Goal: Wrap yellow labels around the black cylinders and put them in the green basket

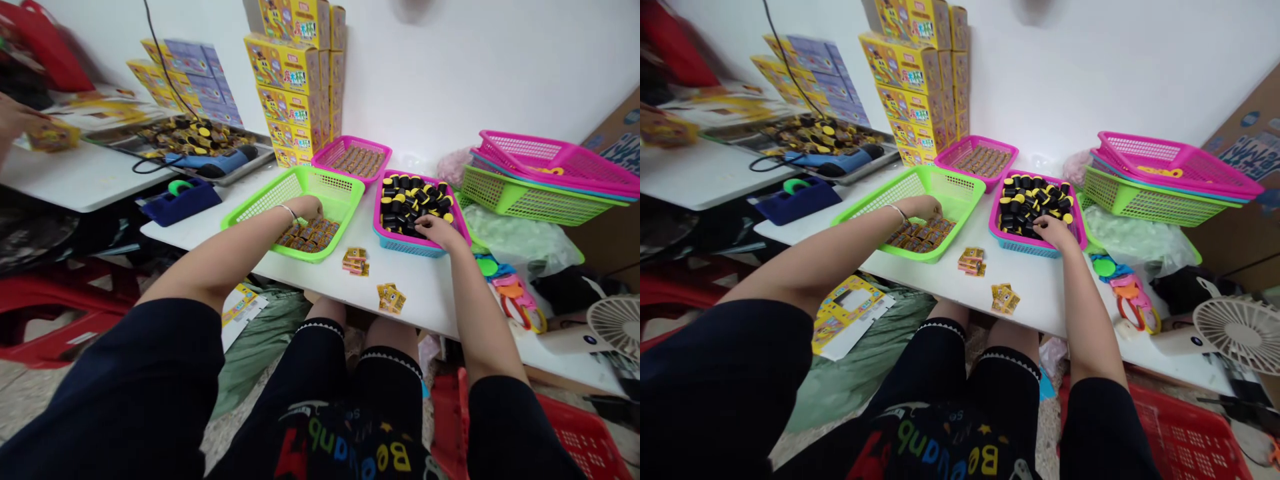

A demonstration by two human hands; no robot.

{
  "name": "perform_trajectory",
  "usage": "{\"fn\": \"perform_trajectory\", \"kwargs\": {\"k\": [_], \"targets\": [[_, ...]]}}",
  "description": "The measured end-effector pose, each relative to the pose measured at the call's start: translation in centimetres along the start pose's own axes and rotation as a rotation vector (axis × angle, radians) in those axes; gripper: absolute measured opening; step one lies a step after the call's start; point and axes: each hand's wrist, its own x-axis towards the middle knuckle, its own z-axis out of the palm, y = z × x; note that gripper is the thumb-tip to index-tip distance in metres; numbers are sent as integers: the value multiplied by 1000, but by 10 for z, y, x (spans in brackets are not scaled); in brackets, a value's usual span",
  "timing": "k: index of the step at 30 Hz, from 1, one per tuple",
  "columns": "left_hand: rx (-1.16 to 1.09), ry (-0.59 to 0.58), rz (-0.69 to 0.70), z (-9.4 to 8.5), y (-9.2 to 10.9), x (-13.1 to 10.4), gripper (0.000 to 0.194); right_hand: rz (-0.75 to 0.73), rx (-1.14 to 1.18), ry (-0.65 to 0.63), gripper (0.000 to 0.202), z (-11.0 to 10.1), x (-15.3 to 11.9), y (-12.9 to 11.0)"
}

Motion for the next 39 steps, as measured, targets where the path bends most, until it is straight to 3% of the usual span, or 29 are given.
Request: {"fn": "perform_trajectory", "kwargs": {"k": [2,4,6,7,8,9,11,12,15,18,23,28,31,35,39], "targets": [[2,5,-9,-4,2,2,17,-9,18,-2,41,0,-1,1],[18,33,-10,-5,13,-2,21,-5,34,-17,42,0,0,1],[58,172,91,4,37,-16,34,11,50,-34,43,0,2,1],[85,302,216,14,53,-29,38,22,55,-44,42,-1,2,1],[110,412,377,27,70,-45,39,36,64,-56,40,-2,2,1],[118,429,520,44,87,-63,39,53,77,-63,39,-3,1,1],[179,250,819,86,115,-102,36,80,102,-54,38,-4,-2,0],[229,205,897,107,125,-120,36,85,104,-32,39,-5,-4,-1],[370,197,885,163,134,-158,43,62,73,87,44,-4,-9,-2],[485,199,878,187,127,-171,44,19,93,245,41,0,-13,-1],[463,193,999,176,120,-172,43,-74,162,561,35,6,-19,3],[221,111,933,162,116,-152,33,-179,187,771,39,11,-29,3],[-57,102,865,154,115,-135,17,-265,166,828,42,16,-36,4],[-508,272,759,133,127,-113,6,-400,227,866,48,28,-41,11],[-932,321,617,110,154,-83,26,-465,312,898,45,35,-40,16]]}}
